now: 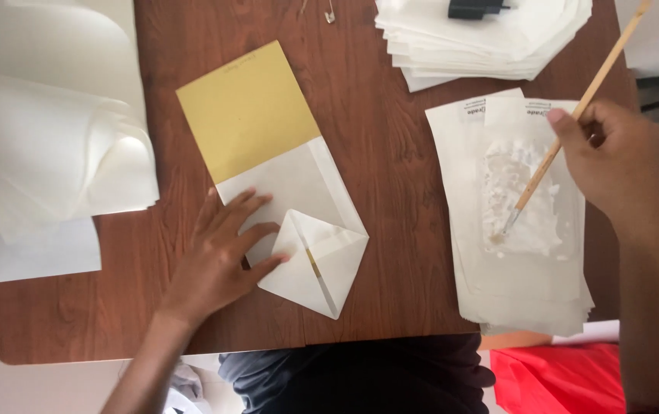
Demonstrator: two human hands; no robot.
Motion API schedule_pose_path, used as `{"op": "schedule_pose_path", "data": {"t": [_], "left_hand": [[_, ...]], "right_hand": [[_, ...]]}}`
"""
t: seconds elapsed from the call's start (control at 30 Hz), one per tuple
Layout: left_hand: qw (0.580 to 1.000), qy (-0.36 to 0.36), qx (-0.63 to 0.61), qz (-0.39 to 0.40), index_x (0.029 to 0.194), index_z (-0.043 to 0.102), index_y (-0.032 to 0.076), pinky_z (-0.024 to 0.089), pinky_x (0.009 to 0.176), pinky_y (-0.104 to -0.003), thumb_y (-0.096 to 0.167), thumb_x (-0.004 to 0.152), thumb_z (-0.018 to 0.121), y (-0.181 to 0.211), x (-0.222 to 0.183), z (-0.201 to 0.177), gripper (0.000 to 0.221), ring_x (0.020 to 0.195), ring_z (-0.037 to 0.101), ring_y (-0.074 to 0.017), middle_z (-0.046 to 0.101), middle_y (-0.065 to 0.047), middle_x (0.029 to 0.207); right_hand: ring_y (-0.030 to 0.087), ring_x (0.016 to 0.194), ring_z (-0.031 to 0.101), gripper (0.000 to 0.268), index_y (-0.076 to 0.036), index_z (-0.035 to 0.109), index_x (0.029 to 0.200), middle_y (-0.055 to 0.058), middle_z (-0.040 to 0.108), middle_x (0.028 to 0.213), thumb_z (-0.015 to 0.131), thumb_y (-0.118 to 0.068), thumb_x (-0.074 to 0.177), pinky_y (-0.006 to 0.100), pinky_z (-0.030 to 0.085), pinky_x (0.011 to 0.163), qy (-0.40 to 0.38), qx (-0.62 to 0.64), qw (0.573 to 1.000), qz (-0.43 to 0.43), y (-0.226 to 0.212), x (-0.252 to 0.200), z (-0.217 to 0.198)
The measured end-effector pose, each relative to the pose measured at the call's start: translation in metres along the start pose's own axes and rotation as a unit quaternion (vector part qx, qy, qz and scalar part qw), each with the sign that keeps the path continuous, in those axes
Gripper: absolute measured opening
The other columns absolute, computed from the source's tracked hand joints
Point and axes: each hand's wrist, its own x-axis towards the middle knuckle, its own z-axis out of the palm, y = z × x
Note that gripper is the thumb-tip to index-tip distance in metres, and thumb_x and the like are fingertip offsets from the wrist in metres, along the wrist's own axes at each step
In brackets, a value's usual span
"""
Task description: Folding and applying glue to the bottom of a white paper bag to seal it.
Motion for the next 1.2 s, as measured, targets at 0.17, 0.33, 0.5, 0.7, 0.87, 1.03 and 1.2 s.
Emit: {"op": "schedule_pose_path", "data": {"t": [0.17,0.33,0.5,0.7,0.87,1.03,1.2], "left_hand": [[0.993,0.045,-0.003,-0.106,0.109,0.072,0.012,0.026,0.121,-0.067,0.030,0.091,0.076,0.022,-0.022,0.022,0.026,0.137,0.055,-0.0338,0.062,-0.010,0.138],[0.976,0.129,-0.055,-0.169,0.106,0.074,0.009,0.026,0.123,-0.064,0.021,0.091,0.078,0.033,-0.034,0.044,0.020,0.132,0.059,-0.0322,0.064,-0.009,0.133],[0.971,0.155,-0.072,-0.164,0.108,0.074,0.005,0.036,0.121,-0.059,0.019,0.092,0.077,0.036,-0.034,0.044,0.022,0.120,0.060,-0.0324,0.063,-0.012,0.128],[0.964,0.159,-0.085,-0.196,0.110,0.076,0.006,0.047,0.111,-0.053,0.022,0.091,0.078,0.038,-0.033,0.049,0.025,0.114,0.062,-0.0318,0.066,-0.010,0.119],[0.968,0.137,-0.030,-0.207,0.114,0.079,0.016,0.042,0.107,-0.045,0.030,0.093,0.077,0.031,-0.037,0.052,0.025,0.100,0.068,-0.0191,0.070,0.001,0.093],[0.982,0.049,-0.093,-0.157,0.115,0.076,0.009,0.040,0.100,-0.054,0.019,0.093,0.073,0.015,-0.023,0.024,0.024,0.094,0.068,-0.0263,0.073,-0.005,0.087],[0.982,-0.008,-0.183,-0.056,0.112,0.074,0.004,0.048,0.084,-0.050,0.011,0.088,0.075,-0.038,0.006,0.006,0.025,0.085,0.068,-0.0304,0.073,-0.009,0.085]], "right_hand": [[0.020,0.065,0.051,0.058,-0.008,0.054,0.080,0.001,0.058,0.071,0.067,-0.041,0.127,0.039,0.037,0.060,-0.030,-0.100,0.994,0.003,-0.011,-0.002,0.000],[0.027,0.069,0.065,0.058,-0.016,0.062,0.082,0.000,0.067,0.073,0.062,-0.055,0.125,0.043,0.043,0.054,-0.049,-0.243,0.969,0.004,-0.019,-0.004,-0.004],[0.020,0.066,0.056,0.030,-0.005,0.064,0.097,0.005,0.065,0.081,0.077,-0.019,0.121,0.037,0.042,0.067,0.011,-0.089,0.980,-0.179,-0.072,-0.046,-0.027],[0.024,0.079,0.071,0.009,-0.013,0.071,0.102,0.004,0.073,0.094,0.068,-0.016,0.094,0.038,0.057,0.068,-0.177,-0.018,0.921,-0.347,-0.164,-0.068,0.015],[0.036,0.099,0.072,0.026,-0.005,0.065,0.117,0.016,0.069,0.106,0.067,-0.013,0.093,0.044,0.062,0.077,-0.270,-0.070,0.875,-0.396,-0.186,-0.074,0.072],[0.034,0.104,0.069,0.025,-0.006,0.064,0.121,0.013,0.067,0.108,0.060,-0.014,0.097,0.045,0.060,0.082,-0.375,-0.056,0.882,-0.280,-0.202,-0.087,0.081],[0.027,0.101,0.069,0.023,-0.008,0.069,0.118,0.011,0.069,0.104,0.064,-0.018,0.097,0.041,0.058,0.084,-0.341,-0.009,0.915,-0.215,-0.202,-0.085,0.100]]}}
